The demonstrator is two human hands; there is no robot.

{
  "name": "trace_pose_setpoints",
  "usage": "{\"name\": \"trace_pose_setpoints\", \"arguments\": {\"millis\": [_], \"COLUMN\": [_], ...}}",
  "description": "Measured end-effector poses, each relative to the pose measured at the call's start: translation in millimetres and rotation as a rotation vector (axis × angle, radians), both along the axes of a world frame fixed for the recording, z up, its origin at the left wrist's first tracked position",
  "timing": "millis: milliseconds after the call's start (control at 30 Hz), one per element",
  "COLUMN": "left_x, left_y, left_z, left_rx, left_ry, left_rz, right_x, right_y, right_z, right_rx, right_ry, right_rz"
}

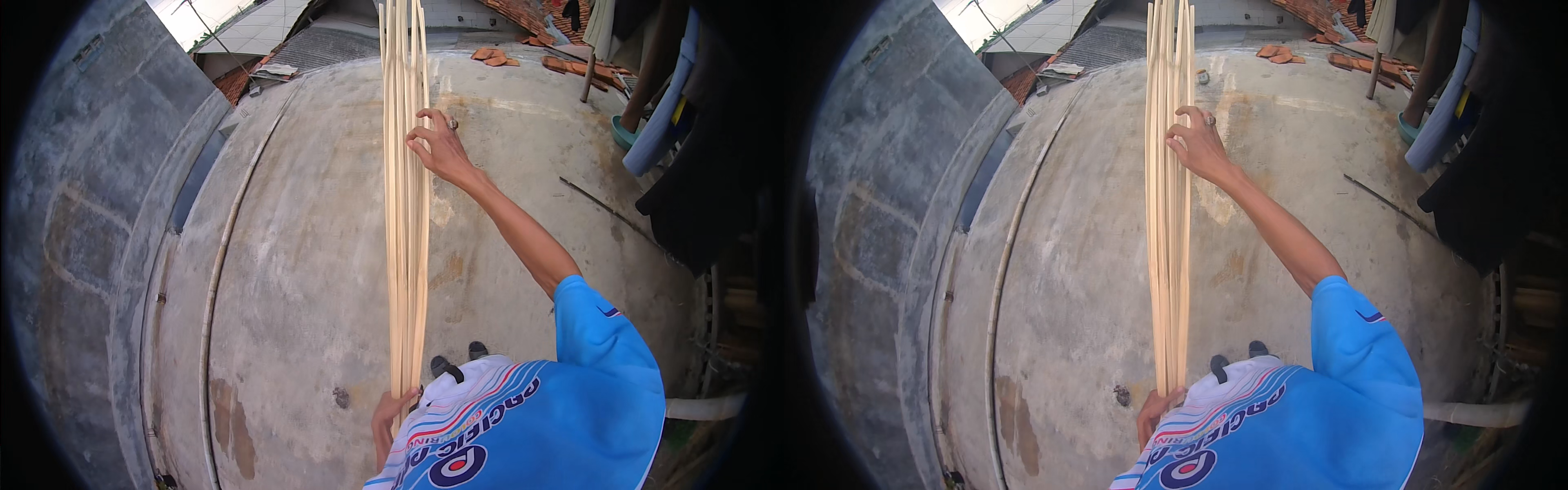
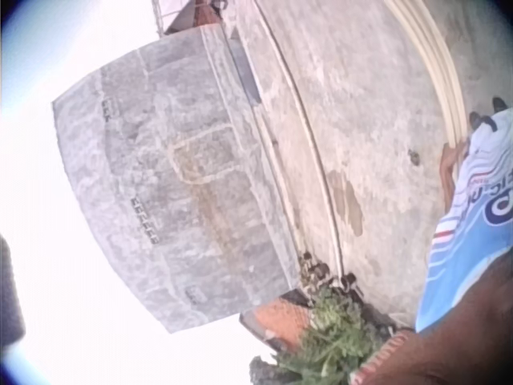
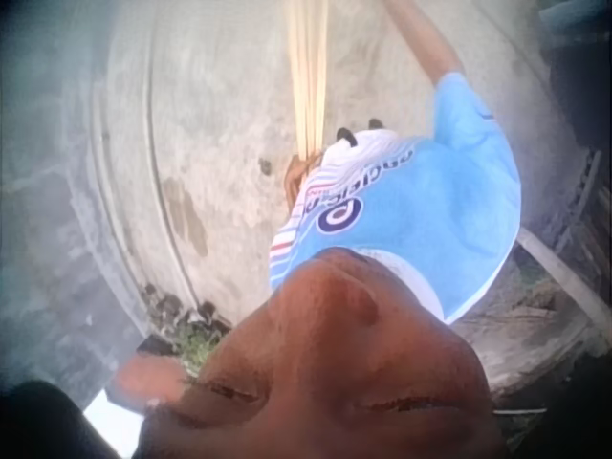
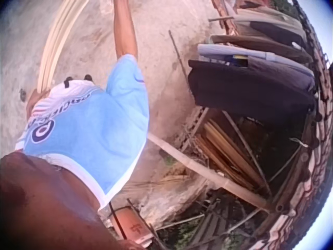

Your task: The person sits on a straw-covered floor and uses a knife to split and smooth long bamboo strips. They gather the strips into a bundle, tie them with a thin fiber, and then stand to carry the finished bundle across the concrete area.

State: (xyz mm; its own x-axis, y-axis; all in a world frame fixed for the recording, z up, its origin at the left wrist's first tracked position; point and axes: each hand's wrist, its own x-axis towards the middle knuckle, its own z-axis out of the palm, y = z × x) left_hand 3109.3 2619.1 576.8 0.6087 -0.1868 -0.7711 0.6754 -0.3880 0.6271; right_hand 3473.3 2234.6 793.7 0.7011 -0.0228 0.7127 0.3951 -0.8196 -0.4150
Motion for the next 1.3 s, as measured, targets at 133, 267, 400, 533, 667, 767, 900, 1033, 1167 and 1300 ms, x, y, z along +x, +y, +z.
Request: {"name": "trace_pose_setpoints", "arguments": {"millis": [133,267,400,533,667,767,900,1033,1167,1300], "left_x": [0,0,1,2,0,-3,-7,-3,-12,-11], "left_y": [-3,-1,-6,-6,-3,-2,-3,-11,3,-1], "left_z": [8,-6,6,13,1,-3,-5,1,-18,-23], "left_rx": [-0.017,-0.074,-0.037,0.007,-0.062,-0.073,-0.092,-0.079,-0.046,-0.033], "left_ry": [0.023,0.046,0.038,-0.001,0.008,-0.009,-0.014,-0.020,-0.019,-0.009], "left_rz": [-0.012,0.028,0.029,-0.012,0.017,0.012,0.023,0.004,0.046,0.073], "right_x": [-2,5,21,35,14,6,15,19,-21,-46], "right_y": [15,16,-4,-25,-20,-8,-2,-5,39,48], "right_z": [-10,-12,13,34,2,-11,-11,-8,4,0], "right_rx": [-0.047,-0.029,0.214,0.379,0.162,0.054,-0.043,-0.067,-0.055,-0.071], "right_ry": [0.146,0.027,-0.185,-0.222,-0.084,-0.075,-0.047,-0.080,-0.112,-0.062], "right_rz": [0.072,0.037,-0.108,-0.159,0.014,0.015,-0.037,-0.052,0.187,0.276]}}
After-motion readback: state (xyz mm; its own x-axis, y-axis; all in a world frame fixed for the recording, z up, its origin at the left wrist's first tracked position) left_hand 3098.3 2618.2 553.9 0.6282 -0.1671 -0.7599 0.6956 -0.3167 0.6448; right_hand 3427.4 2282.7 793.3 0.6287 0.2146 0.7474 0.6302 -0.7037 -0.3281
